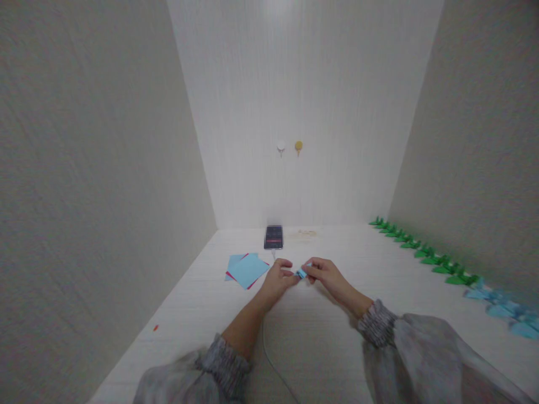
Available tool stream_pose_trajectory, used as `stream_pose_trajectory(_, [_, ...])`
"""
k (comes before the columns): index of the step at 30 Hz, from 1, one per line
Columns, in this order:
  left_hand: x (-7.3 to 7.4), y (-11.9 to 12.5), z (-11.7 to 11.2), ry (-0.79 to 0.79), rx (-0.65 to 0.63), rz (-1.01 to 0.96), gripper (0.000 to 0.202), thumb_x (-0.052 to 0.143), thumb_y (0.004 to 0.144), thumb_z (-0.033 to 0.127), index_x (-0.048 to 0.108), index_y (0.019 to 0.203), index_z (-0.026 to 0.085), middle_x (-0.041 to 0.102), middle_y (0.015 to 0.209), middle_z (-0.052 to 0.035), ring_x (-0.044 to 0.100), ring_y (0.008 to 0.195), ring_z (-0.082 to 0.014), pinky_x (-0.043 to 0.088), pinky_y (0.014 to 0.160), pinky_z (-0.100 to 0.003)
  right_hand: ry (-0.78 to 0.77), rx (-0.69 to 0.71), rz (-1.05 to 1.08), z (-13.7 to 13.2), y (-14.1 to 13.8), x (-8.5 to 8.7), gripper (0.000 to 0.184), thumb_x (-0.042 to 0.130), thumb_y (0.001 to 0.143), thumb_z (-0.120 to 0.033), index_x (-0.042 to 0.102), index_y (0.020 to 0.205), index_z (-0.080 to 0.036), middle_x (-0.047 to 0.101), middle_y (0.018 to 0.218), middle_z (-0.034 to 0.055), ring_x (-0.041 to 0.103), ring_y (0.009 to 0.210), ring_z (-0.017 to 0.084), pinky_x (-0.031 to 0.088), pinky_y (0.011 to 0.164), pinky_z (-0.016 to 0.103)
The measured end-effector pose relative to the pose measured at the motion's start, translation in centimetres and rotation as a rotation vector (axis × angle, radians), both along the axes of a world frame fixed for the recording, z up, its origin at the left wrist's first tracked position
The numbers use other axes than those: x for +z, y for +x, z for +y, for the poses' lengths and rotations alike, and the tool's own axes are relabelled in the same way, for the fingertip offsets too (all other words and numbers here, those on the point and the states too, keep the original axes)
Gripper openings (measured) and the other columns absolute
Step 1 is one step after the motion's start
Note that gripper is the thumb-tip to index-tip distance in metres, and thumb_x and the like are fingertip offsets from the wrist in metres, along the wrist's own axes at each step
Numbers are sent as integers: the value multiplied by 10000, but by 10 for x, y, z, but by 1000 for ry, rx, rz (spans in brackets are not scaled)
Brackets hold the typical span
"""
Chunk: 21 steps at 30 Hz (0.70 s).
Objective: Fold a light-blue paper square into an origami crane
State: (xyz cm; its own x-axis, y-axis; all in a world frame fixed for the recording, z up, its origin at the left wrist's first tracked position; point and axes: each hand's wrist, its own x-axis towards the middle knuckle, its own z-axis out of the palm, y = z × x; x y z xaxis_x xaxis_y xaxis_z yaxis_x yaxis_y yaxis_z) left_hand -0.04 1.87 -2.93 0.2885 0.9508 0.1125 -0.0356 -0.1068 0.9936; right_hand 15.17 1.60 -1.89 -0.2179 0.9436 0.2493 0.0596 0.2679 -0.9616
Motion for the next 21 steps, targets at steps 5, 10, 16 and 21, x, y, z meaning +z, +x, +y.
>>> stream_pose_trajectory(5, [0, 0, 1, -82, -128, 64, 286, 574, 580, 384, 442, 624, 134, 495, 514, 25, 460, 411, -70, 393, 434, -220, -131, 25, 111, -2, -1, 4, 198, 557, 640, -311, 519, 570, -129, 489, 447, -43, 413, 385, 55, 321, 405, 186])
stream_pose_trajectory(10, [4, -6, -1, -118, -242, 7, 261, 570, 589, 360, 438, 596, 135, 509, 498, 20, 438, 357, -63, 364, 386, -207, -292, 189, 127, -7, -3, 3, 218, 532, 665, -297, 472, 532, -136, 453, 395, -57, 366, 306, 42, 268, 331, 177])
stream_pose_trajectory(16, [9, -10, -6, -120, -323, -64, 243, 528, 643, 356, 462, 601, 125, 491, 480, 18, 415, 340, -56, 332, 345, -185, -392, 378, 276, -9, -2, 3, 253, 516, 700, -278, 431, 508, -138, 423, 378, -61, 318, 289, 31, 213, 305, 167])
stream_pose_trajectory(21, [14, -9, -10, -139, -325, -173, 238, 525, 665, 334, 451, 588, 121, 470, 477, 22, 397, 334, -41, 316, 335, -166, -414, 493, 422, -10, -2, 6, 223, 505, 715, -259, 429, 540, -143, 444, 399, -53, 326, 305, 36, 208, 328, 172])
